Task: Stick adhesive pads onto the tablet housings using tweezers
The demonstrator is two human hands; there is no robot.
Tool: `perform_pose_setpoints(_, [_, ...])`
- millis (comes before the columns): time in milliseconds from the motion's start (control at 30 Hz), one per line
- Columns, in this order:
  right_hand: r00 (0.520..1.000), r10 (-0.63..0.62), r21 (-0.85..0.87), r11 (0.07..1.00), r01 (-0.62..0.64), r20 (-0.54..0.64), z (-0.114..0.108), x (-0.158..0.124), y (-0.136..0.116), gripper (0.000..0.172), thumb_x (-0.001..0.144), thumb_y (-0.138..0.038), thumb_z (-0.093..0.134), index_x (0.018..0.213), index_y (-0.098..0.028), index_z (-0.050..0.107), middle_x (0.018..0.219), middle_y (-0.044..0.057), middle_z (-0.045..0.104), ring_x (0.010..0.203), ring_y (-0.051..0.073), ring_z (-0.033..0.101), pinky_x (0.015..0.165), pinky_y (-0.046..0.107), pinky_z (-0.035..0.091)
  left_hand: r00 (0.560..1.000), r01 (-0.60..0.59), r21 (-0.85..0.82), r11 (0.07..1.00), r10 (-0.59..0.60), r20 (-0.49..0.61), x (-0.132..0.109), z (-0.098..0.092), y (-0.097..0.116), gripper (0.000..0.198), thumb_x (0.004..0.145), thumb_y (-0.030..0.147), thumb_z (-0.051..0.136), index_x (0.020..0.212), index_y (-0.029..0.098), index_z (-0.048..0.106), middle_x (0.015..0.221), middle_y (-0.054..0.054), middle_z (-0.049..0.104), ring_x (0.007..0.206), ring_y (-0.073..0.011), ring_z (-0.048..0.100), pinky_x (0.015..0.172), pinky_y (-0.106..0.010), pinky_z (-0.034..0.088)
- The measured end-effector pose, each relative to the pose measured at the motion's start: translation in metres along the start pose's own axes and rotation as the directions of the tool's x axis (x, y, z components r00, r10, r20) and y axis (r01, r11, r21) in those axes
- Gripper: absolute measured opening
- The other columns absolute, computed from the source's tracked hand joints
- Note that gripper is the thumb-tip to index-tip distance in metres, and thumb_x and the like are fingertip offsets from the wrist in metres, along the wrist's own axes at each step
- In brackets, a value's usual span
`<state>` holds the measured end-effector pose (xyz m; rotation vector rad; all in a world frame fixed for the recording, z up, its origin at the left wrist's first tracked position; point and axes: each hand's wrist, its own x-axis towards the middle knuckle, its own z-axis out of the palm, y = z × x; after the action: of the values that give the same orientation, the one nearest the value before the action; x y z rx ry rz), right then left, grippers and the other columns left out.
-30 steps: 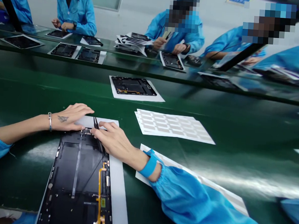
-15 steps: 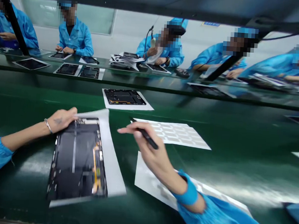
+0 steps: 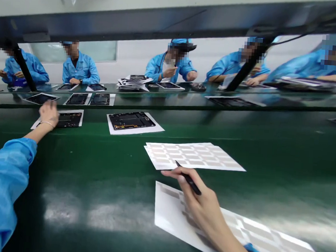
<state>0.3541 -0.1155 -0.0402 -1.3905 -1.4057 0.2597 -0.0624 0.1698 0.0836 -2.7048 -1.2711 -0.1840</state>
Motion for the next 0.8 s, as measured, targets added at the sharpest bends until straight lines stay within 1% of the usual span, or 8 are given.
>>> perform_pose_setpoints(100, [1.000, 0.010, 0.026, 1.000, -0.010, -0.023, 0.002, 0.003, 0.002, 0.022, 0.092, -0.055, 0.057, 0.093, -0.035, 0.065, 0.089, 0.009, 0.079, 0.085, 0.033, 0.075, 0.070, 0.046, 0.060, 0.989, -0.148, 0.025, 0.989, 0.148, -0.002, 0.044, 0.025, 0.040, 0.035, 0.099, 0.015, 0.030, 0.117, 0.013, 0.060, 0.130, -0.012, 0.063, 0.135, -0.0206, 0.041, 0.112, -0.044, 0.025])
perform_pose_setpoints(233, [0.999, 0.023, 0.031, 0.999, -0.021, -0.047, -0.004, 0.006, 0.002, 0.031, 0.093, -0.058, 0.052, 0.097, -0.029, 0.062, 0.091, 0.008, 0.080, 0.089, 0.032, 0.075, 0.078, 0.047, 0.059, 0.913, -0.395, 0.021, 0.918, 0.390, 0.119, 0.109, 0.064, 0.089, 0.029, 0.090, 0.006, 0.050, 0.112, 0.020, 0.064, 0.137, -0.008, 0.062, 0.133, -0.0176, 0.048, 0.112, -0.035, 0.033])
perform_pose_setpoints(300, [0.994, 0.039, 0.022, 0.999, -0.036, -0.101, -0.009, 0.007, -0.002, 0.032, 0.093, -0.060, 0.051, 0.097, -0.029, 0.061, 0.092, 0.007, 0.080, 0.091, 0.033, 0.074, 0.083, 0.051, 0.057, 0.886, -0.448, 0.041, 0.893, 0.438, 0.152, 0.132, 0.076, 0.100, 0.024, 0.089, 0.008, 0.058, 0.109, 0.019, 0.065, 0.131, -0.010, 0.064, 0.126, -0.0196, 0.054, 0.109, -0.036, 0.038])
perform_pose_setpoints(400, [0.975, 0.065, 0.026, 0.998, -0.061, -0.212, -0.015, 0.007, -0.013, 0.031, 0.092, -0.060, 0.052, 0.097, -0.031, 0.061, 0.090, 0.006, 0.080, 0.092, 0.033, 0.073, 0.086, 0.054, 0.054, 0.873, -0.474, 0.106, 0.874, 0.450, 0.188, 0.147, 0.081, 0.099, 0.019, 0.098, 0.027, 0.061, 0.113, 0.015, 0.064, 0.121, -0.010, 0.065, 0.112, -0.0222, 0.061, 0.102, -0.043, 0.048])
perform_pose_setpoints(500, [0.959, 0.106, 0.097, 0.992, -0.083, -0.264, -0.018, 0.006, -0.023, 0.030, 0.091, -0.058, 0.055, 0.101, -0.032, 0.064, 0.081, 0.004, 0.078, 0.081, 0.031, 0.071, 0.076, 0.048, 0.055, 0.870, -0.482, 0.175, 0.858, 0.446, 0.211, 0.142, 0.074, 0.090, 0.025, 0.100, 0.035, 0.059, 0.114, 0.014, 0.063, 0.114, -0.007, 0.065, 0.102, -0.0209, 0.063, 0.094, -0.043, 0.052])
perform_pose_setpoints(600, [0.941, 0.115, 0.081, 0.992, -0.094, -0.318, -0.021, 0.007, -0.026, 0.033, 0.090, -0.058, 0.058, 0.102, -0.029, 0.071, 0.067, 0.002, 0.069, 0.068, 0.027, 0.067, 0.068, 0.043, 0.053, 0.868, -0.491, 0.225, 0.842, 0.451, 0.209, 0.124, 0.057, 0.087, 0.017, 0.100, 0.015, 0.048, 0.105, 0.014, 0.065, 0.105, -0.010, 0.066, 0.097, -0.0193, 0.062, 0.095, -0.037, 0.047])
perform_pose_setpoints(700, [0.917, 0.079, 0.023, 0.997, -0.076, -0.390, -0.024, 0.009, -0.024, 0.037, 0.089, -0.058, 0.060, 0.098, -0.026, 0.075, 0.079, 0.005, 0.071, 0.077, 0.027, 0.067, 0.071, 0.043, 0.052, 0.867, -0.497, 0.252, 0.830, 0.462, 0.188, 0.091, 0.032, 0.101, 0.033, 0.093, 0.001, 0.037, 0.109, 0.014, 0.063, 0.110, -0.015, 0.065, 0.102, -0.0218, 0.059, 0.098, -0.037, 0.041])
perform_pose_setpoints(800, [0.914, 0.063, 0.034, 0.998, -0.054, -0.400, -0.027, 0.011, -0.022, 0.039, 0.091, -0.058, 0.058, 0.097, -0.024, 0.076, 0.092, 0.007, 0.073, 0.084, 0.026, 0.068, 0.078, 0.043, 0.054, 0.855, -0.517, 0.233, 0.824, 0.485, 0.181, 0.038, 0.001, 0.130, 0.037, 0.091, 0.001, 0.034, 0.113, 0.013, 0.060, 0.109, -0.016, 0.064, 0.104, -0.0254, 0.057, 0.097, -0.040, 0.039])
